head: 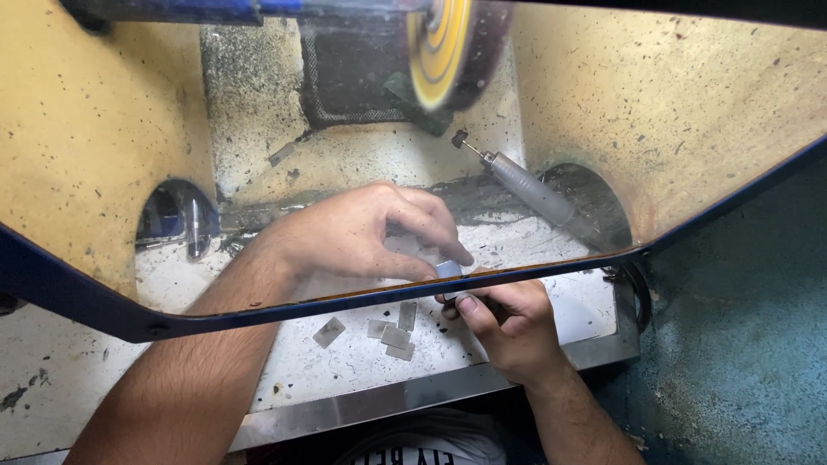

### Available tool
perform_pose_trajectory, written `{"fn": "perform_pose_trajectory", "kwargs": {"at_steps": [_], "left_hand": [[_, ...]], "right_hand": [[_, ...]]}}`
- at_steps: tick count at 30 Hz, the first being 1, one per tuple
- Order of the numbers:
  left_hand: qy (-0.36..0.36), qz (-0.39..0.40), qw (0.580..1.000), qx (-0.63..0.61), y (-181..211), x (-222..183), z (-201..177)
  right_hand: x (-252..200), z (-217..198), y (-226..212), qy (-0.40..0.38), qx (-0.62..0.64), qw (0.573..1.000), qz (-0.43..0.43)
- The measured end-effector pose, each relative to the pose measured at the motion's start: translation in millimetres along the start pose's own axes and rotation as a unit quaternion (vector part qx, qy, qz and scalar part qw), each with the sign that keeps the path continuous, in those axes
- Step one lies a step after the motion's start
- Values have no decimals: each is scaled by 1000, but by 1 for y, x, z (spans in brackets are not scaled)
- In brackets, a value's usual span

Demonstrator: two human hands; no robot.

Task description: Polishing small metal jewelry components using a bench-mounted polishing wheel and a handheld rotary tool inside a protective enclosure.

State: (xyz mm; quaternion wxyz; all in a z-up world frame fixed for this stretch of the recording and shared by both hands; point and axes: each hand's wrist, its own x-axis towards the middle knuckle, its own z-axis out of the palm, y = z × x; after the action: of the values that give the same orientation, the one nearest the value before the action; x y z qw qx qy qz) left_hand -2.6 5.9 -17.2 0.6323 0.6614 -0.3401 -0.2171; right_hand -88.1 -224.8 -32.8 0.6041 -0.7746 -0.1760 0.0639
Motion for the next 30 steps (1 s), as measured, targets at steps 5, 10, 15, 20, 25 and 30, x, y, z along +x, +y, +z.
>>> {"fn": "perform_pose_trajectory", "kwargs": {"at_steps": [5, 10, 15, 20, 25, 30], "left_hand": [[1, 1, 1000, 1, 1, 1, 2], [-2, -1, 1000, 6, 1, 1, 2], [134, -85, 980, -123, 0, 0, 10], [302, -153, 933, -120, 19, 11, 23], [415, -141, 890, -124, 9, 15, 38], [460, -43, 886, -42, -12, 20, 30]], "right_hand": [[2, 1, -3, 3, -10, 1000, -1], [2, 3, 3, 11, -30, 999, 29], [43, 21, -65, 192, 88, 925, 317], [98, 9, -56, 194, 143, 928, 284], [123, 19, -38, 192, 170, 932, 257], [136, 26, -54, 204, 192, 929, 242]]}}
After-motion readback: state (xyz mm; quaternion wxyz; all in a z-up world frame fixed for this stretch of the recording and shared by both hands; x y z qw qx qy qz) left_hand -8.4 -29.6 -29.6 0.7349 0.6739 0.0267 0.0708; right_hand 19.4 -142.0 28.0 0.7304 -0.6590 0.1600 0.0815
